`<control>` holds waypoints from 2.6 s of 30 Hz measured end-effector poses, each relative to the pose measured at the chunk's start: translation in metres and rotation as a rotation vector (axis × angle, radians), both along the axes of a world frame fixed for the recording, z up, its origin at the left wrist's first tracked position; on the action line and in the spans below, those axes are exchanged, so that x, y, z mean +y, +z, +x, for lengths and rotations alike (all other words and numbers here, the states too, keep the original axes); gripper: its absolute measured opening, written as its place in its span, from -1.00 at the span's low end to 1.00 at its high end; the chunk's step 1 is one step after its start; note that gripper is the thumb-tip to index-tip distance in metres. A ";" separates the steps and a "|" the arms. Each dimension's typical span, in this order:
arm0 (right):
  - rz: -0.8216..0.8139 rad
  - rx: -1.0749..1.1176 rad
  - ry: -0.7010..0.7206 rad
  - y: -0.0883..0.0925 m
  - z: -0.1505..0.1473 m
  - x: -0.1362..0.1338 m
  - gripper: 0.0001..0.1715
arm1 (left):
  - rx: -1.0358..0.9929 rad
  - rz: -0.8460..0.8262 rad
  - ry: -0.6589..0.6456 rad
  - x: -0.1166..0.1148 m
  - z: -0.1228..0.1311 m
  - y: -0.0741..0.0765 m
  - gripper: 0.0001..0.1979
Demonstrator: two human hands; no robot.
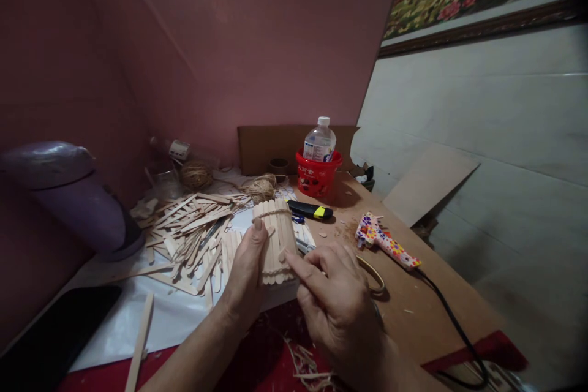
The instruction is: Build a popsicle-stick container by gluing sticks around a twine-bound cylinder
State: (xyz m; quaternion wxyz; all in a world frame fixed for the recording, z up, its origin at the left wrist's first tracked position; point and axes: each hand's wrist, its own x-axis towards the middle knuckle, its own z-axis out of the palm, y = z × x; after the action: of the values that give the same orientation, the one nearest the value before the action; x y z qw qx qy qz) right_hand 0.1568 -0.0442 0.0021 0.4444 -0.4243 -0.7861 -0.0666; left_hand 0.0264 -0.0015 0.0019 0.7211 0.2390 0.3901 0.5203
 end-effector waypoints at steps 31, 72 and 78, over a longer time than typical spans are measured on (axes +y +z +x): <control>0.057 -0.058 0.016 0.003 -0.001 0.004 -0.61 | -0.074 0.100 -0.003 0.001 0.000 0.001 -0.39; -0.464 -0.368 -0.402 0.002 0.062 0.066 -0.74 | -0.164 0.142 0.040 0.014 -0.017 0.000 -0.57; -0.484 -0.493 -0.415 0.004 0.058 0.081 -0.72 | -0.179 0.156 0.027 0.015 -0.014 -0.002 -0.57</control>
State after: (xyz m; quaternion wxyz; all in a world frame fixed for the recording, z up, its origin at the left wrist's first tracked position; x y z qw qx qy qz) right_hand 0.2148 0.0365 0.0058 0.1069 -0.6376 -0.7599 -0.0677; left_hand 0.0122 0.0135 0.0004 0.7252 0.2421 0.2856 0.5779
